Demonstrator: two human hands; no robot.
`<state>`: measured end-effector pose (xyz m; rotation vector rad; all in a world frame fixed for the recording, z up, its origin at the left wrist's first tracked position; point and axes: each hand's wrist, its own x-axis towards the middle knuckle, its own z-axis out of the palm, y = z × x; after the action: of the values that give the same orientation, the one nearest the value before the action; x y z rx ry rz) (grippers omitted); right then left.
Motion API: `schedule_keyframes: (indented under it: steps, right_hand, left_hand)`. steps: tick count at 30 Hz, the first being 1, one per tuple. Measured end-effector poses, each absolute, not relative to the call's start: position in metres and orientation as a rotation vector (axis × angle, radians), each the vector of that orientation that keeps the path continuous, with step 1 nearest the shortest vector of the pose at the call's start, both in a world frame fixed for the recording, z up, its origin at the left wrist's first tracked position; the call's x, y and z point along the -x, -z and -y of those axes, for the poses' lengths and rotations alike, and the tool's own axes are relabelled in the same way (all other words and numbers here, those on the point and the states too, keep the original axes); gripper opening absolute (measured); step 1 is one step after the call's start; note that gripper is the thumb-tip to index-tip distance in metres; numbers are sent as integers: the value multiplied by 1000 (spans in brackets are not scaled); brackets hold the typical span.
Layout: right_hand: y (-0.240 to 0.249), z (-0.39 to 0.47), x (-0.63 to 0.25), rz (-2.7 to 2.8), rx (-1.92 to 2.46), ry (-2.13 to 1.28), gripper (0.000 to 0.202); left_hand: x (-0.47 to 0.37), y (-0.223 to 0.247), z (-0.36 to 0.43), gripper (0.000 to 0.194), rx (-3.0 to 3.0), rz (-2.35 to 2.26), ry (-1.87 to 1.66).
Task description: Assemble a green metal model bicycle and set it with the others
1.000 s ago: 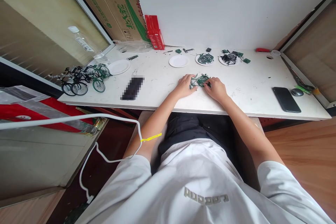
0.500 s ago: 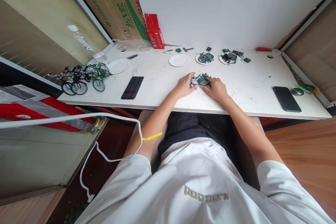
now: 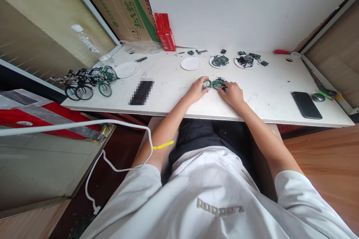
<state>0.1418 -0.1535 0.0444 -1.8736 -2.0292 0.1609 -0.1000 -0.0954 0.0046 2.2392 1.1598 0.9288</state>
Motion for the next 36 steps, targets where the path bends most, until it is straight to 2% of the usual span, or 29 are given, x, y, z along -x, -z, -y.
schedule_keyframes:
  steps: [5, 8, 12, 20, 24, 30, 36]
  right_hand:
    - [-46, 153, -143, 1981, 1855, -224, 55]
    - [-47, 153, -143, 2002, 1869, -219, 60]
    - [-48, 153, -142, 2042, 1922, -191, 63]
    - [-47, 152, -144, 1994, 1889, -233, 54]
    - [-44, 152, -146, 1934, 1847, -247, 54]
    - [-42, 151, -149, 1951, 1900, -95, 67]
    - [-45, 141, -161, 1899, 1948, -212, 58]
  left_hand:
    - [100, 0, 92, 63, -2167, -1190, -1049]
    - [100, 2, 91, 61, -2126, -1173, -1106]
    - [100, 2, 89, 47, -2156, -1141, -1176]
    - [100, -2, 87, 15, -2216, -1140, -1198]
    - [101, -3, 88, 20, -2289, -1195, -1192]
    - [102, 2, 85, 28, -2288, -1301, -1026]
    - [102, 1, 85, 24, -2259, -1276, -1049]
